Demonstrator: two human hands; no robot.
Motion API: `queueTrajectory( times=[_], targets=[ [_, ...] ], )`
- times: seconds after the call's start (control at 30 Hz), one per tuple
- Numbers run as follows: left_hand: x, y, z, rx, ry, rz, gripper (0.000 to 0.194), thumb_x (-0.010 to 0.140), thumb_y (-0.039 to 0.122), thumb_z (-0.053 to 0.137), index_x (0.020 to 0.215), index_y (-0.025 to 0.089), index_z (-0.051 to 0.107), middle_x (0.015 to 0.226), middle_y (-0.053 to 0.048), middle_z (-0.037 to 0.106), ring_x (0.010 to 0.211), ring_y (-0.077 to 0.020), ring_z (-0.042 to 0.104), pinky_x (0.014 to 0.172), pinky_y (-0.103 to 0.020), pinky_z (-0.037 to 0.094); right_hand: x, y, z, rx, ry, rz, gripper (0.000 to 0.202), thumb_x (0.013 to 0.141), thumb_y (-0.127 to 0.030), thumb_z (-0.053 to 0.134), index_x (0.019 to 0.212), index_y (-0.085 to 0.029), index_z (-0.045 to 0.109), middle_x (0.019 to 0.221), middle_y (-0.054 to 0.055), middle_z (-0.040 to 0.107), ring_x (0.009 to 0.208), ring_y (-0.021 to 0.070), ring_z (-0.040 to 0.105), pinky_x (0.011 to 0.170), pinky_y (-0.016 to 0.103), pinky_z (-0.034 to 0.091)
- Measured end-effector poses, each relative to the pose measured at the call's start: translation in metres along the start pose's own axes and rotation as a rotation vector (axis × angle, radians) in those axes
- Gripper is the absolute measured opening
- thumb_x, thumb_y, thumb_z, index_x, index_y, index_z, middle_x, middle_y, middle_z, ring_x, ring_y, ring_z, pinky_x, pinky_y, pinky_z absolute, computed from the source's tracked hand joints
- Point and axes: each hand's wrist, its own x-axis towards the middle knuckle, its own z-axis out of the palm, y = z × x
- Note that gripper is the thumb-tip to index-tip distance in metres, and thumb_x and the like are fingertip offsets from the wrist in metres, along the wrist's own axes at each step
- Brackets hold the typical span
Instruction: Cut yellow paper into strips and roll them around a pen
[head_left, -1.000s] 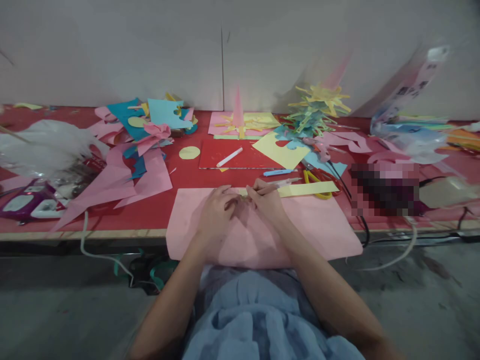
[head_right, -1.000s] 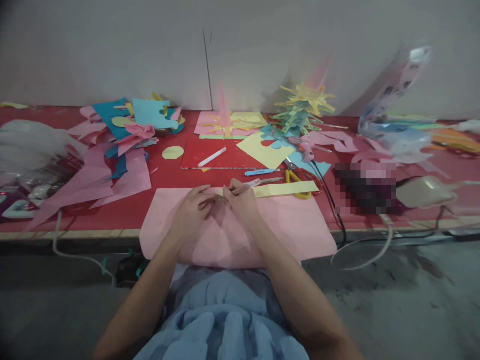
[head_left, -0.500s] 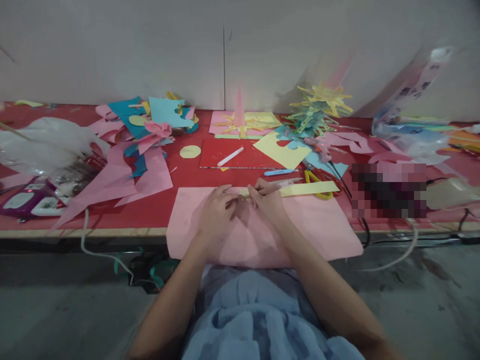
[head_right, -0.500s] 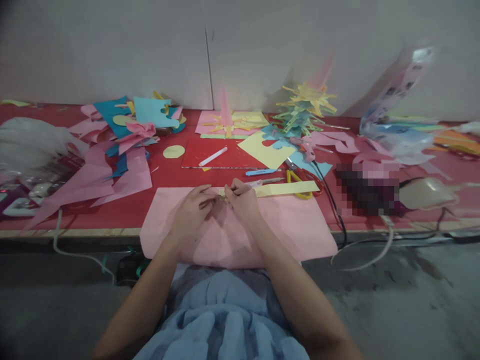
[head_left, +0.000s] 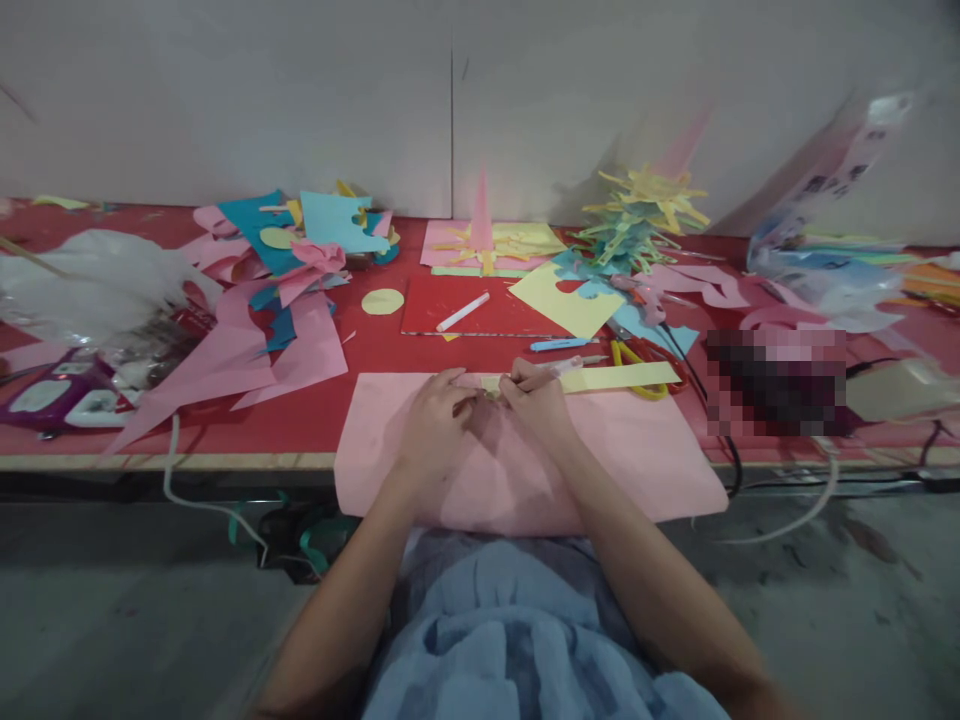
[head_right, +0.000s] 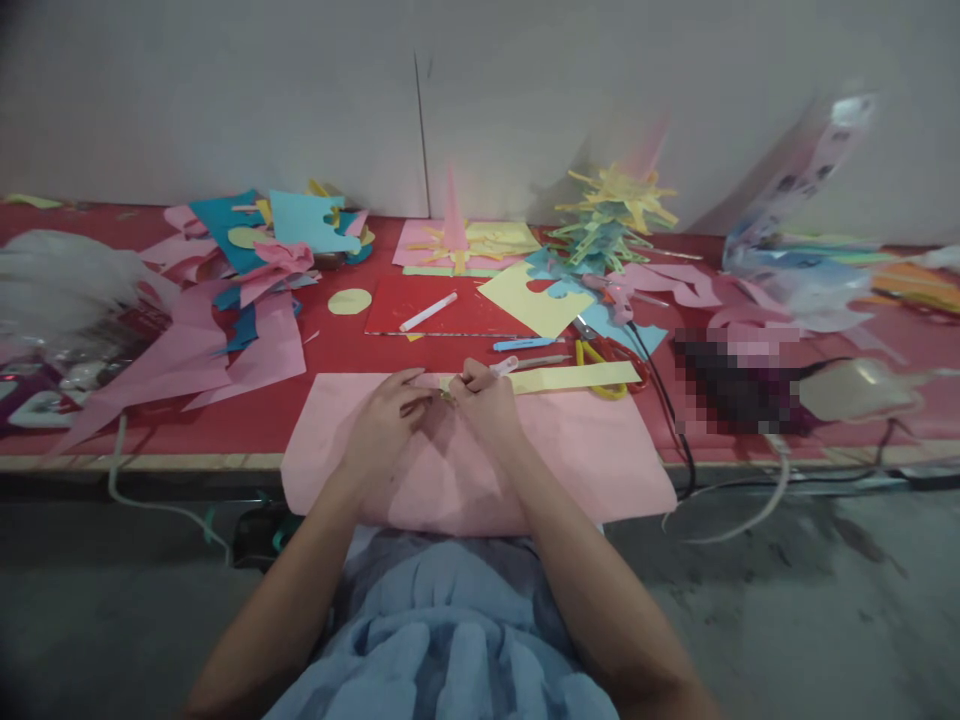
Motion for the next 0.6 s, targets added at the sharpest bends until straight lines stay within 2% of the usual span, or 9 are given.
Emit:
queueTrajectory(
  times=[0.23,0.53,0.6],
  targets=[
    [0.0006,0.0014,-0.0004,0.028,-0.002,0.007,0.028,0.083,0.011,0.049,0.096,0.022,0.072,0.129,-0.006,0.057,0.121,-0.0221,0.052,0.106,-0.04,0.041,-0.0015,0.0012,-0.0008,0.126,-0.064,0.069,0.027,0.08,-0.034,0.048,0.059,-0.024,0.034,0.042,-0.007,0.039,0.042,0.0112,0.039,0.048,0.025,0.029],
    [-0.0005,-0.0005,0.0,0.014,0.007,0.025,0.028,0.083,0.009,0.049,0.095,0.022,0.071,0.129,-0.005,0.058,0.119,-0.0218,0.053,0.106,-0.041,0.041,-0.0005,0.0003,0.0002,0.036,-0.027,0.024,0.028,0.075,-0.029,0.051,0.056,-0.024,0.032,0.043,-0.007,0.036,0.044,0.0104,0.037,0.049,0.025,0.029],
    [-0.0007,-0.0011,0.0007,0.011,0.008,0.021,0.029,0.083,0.009,0.05,0.095,0.023,0.071,0.129,-0.005,0.057,0.12,-0.0217,0.053,0.105,-0.041,0.042,-0.0009,0.0019,-0.0009,0.08,-0.002,0.021,0.029,0.075,-0.027,0.052,0.056,-0.024,0.032,0.044,-0.007,0.037,0.044,0.0106,0.039,0.049,0.025,0.03]
  ],
)
